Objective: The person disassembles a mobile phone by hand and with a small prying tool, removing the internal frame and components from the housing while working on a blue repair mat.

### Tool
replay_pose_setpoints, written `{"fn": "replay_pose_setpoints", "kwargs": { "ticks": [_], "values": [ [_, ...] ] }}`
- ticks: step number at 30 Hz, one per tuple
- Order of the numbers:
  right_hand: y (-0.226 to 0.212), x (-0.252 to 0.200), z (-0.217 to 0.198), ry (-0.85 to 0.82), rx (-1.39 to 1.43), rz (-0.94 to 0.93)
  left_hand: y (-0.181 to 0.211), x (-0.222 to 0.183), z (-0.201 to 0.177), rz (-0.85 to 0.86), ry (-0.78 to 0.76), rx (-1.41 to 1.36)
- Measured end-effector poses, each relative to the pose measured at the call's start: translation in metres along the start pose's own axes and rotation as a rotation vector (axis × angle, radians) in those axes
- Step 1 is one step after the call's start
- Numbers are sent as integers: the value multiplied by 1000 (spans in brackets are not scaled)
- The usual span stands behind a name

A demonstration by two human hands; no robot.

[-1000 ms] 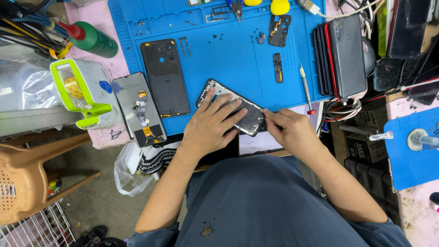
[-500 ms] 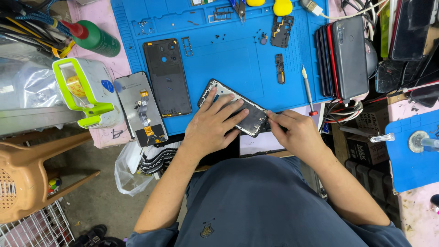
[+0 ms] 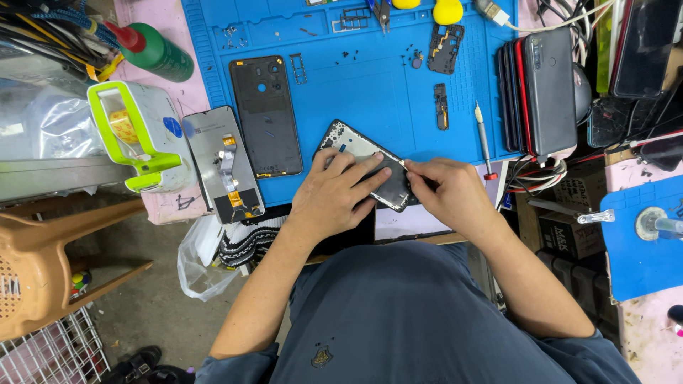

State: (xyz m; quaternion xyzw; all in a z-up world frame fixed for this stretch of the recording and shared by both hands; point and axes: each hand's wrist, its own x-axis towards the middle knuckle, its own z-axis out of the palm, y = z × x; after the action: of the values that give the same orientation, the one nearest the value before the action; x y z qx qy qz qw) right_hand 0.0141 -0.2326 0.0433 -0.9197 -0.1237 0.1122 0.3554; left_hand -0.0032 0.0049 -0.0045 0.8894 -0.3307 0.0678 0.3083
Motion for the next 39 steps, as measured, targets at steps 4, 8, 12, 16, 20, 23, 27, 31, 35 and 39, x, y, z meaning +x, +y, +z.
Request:
{"fn": "replay_pose_setpoints", "kwargs": {
  "ticks": [4, 8, 12, 16, 20, 23, 27, 31, 35, 39],
  "values": [
    [1, 9, 5, -29, 64, 58, 0, 2, -2, 9, -8, 15],
    [-1, 15, 10, -38, 89, 96, 3, 1, -4, 17, 3, 36],
    [-2, 15, 11, -28, 87, 117, 1, -1, -1, 15, 19, 22],
    [-4, 17, 12, -30, 78, 148, -1, -1, 1, 20, 53, -17],
    [-8, 23, 14, -34, 77, 100, -3, -1, 1, 25, 59, -39],
    [-12, 35, 20, -55, 65, 58, -4, -1, 1, 20, 53, -49],
    [-18, 42, 24, -70, 43, 61, -4, -1, -1, 7, 38, -61],
    [-17, 31, 15, -75, 29, 63, -4, -1, -1, 12, 68, -61],
    [-13, 36, 17, -84, 23, 14, -4, -1, -1, -5, 37, -78],
    [-14, 40, 18, -82, 53, -16, -3, 0, -1, -6, 19, -68]
  ]
}}
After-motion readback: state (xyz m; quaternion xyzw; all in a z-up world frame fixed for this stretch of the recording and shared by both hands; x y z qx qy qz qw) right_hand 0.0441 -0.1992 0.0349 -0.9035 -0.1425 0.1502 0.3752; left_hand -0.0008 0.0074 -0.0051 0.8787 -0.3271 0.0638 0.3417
